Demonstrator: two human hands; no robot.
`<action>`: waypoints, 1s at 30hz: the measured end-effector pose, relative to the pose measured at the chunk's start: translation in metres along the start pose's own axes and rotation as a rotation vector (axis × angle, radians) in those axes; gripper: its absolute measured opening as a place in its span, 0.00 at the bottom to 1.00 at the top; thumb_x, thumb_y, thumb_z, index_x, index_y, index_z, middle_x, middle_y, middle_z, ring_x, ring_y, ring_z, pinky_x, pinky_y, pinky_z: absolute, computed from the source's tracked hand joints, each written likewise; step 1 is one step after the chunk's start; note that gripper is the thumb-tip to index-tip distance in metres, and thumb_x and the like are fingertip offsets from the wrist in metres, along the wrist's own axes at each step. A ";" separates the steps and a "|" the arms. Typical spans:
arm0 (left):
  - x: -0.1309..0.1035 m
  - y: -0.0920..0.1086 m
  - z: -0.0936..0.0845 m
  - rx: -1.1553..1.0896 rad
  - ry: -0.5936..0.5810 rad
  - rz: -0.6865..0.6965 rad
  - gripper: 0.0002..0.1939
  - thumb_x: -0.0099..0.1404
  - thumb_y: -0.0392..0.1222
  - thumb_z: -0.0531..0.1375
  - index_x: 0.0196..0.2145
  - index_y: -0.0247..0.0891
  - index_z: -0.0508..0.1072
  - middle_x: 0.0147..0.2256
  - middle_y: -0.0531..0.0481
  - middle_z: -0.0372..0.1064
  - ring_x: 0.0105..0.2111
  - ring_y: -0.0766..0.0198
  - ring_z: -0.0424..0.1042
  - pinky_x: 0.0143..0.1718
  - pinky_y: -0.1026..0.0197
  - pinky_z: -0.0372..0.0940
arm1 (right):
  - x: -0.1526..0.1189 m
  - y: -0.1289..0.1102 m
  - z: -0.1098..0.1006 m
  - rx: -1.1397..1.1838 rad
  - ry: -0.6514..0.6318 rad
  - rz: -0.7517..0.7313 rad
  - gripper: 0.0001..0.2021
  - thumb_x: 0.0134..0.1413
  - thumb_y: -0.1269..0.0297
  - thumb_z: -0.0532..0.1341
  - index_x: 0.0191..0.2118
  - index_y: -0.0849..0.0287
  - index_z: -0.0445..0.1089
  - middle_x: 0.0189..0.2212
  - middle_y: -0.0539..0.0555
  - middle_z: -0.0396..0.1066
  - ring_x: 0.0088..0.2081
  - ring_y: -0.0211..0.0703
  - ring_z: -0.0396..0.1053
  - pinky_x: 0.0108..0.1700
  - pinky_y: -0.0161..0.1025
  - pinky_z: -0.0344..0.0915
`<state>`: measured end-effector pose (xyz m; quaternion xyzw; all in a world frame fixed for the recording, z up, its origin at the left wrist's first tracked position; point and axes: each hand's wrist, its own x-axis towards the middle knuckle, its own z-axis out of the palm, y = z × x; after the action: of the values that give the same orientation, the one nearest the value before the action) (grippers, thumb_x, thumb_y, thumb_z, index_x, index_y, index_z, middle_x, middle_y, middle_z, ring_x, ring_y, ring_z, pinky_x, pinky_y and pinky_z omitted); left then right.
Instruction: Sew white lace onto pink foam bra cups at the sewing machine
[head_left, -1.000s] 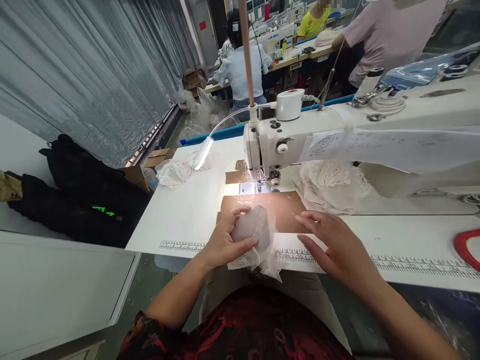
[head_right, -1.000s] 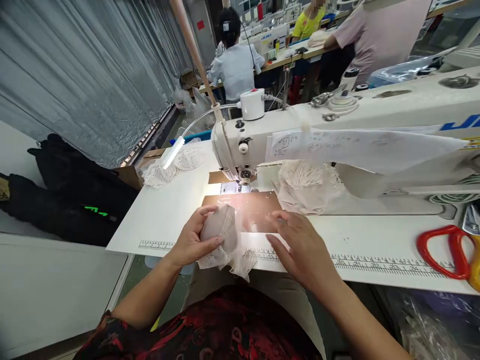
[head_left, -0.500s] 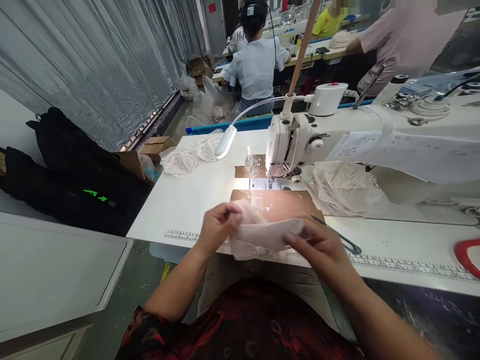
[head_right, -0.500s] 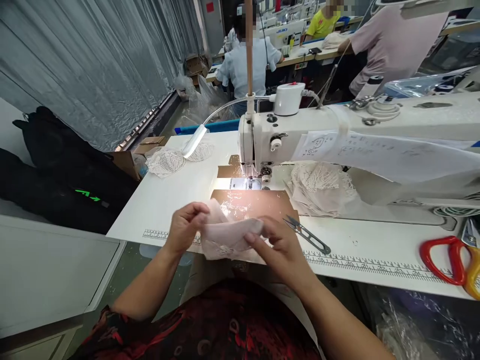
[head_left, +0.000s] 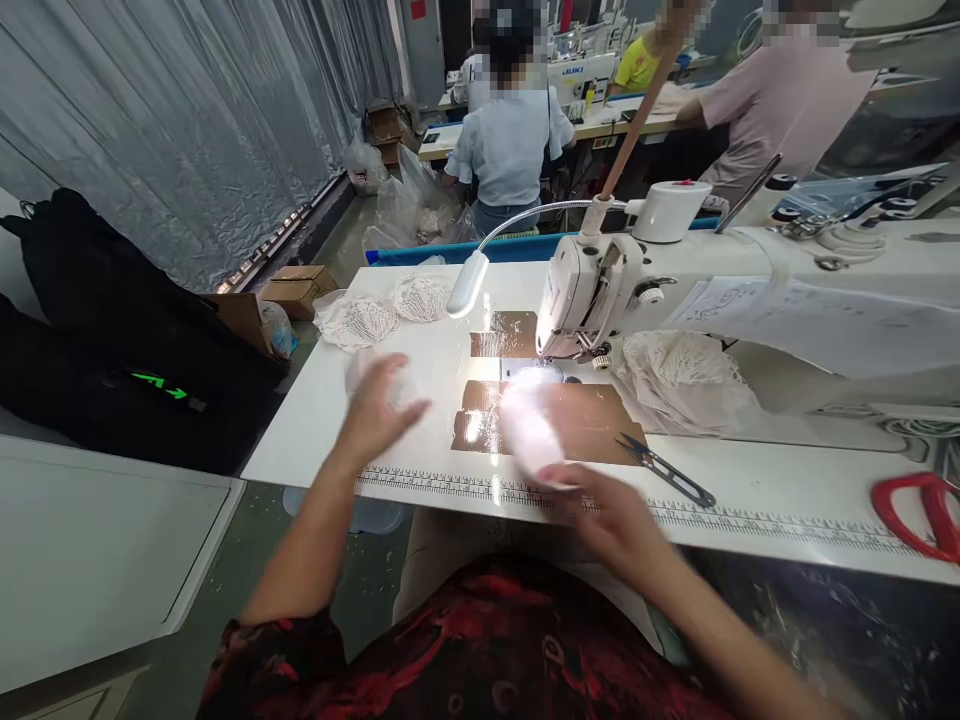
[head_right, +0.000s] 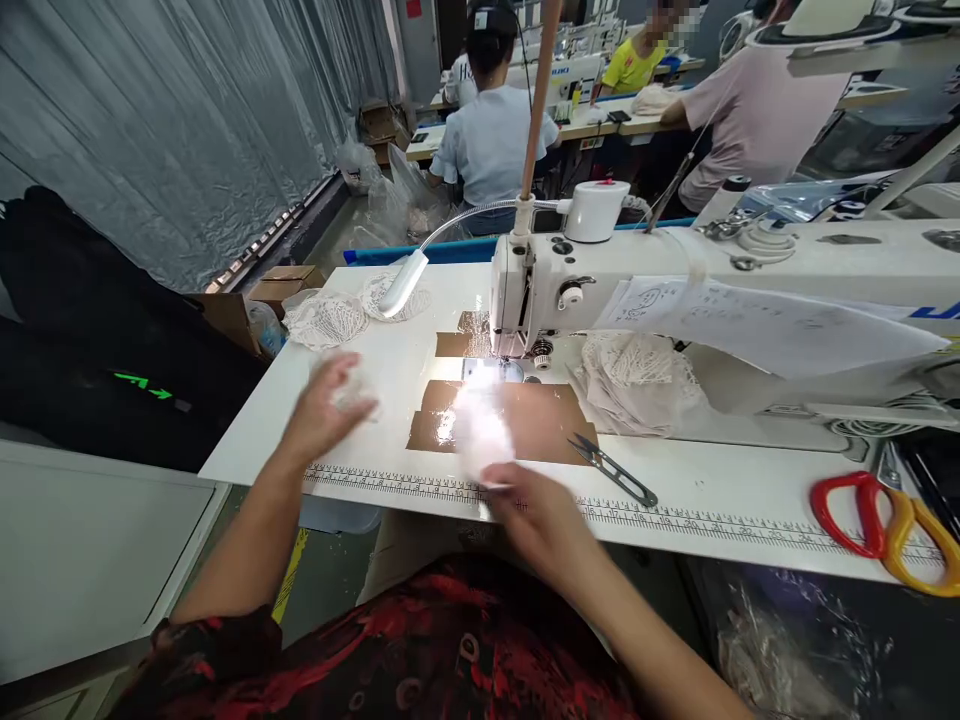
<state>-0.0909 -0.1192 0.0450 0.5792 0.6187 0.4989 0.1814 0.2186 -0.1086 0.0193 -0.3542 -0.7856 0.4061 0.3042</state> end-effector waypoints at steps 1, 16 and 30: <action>-0.010 0.013 0.010 0.004 -0.257 0.034 0.31 0.51 0.45 0.70 0.52 0.46 0.68 0.55 0.47 0.64 0.54 0.50 0.64 0.55 0.47 0.61 | 0.000 -0.005 0.009 0.054 -0.067 0.008 0.10 0.60 0.57 0.56 0.38 0.54 0.72 0.32 0.51 0.74 0.32 0.42 0.71 0.34 0.38 0.68; -0.059 0.031 0.078 -0.245 -0.191 -0.098 0.20 0.71 0.51 0.48 0.25 0.37 0.58 0.21 0.57 0.50 0.22 0.71 0.52 0.23 0.66 0.52 | 0.038 -0.001 0.024 0.043 0.016 0.104 0.07 0.44 0.76 0.52 0.26 0.56 0.61 0.21 0.46 0.61 0.23 0.36 0.59 0.27 0.36 0.59; -0.044 0.040 0.084 0.049 -0.290 0.264 0.15 0.67 0.48 0.52 0.27 0.37 0.65 0.19 0.56 0.57 0.19 0.71 0.55 0.21 0.66 0.52 | 0.054 -0.015 0.020 0.207 0.142 -0.020 0.10 0.45 0.75 0.51 0.20 0.56 0.62 0.18 0.46 0.61 0.22 0.36 0.59 0.25 0.34 0.58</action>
<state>0.0094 -0.1315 0.0255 0.7254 0.5165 0.4145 0.1875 0.1681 -0.0801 0.0327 -0.3407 -0.7195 0.4558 0.3981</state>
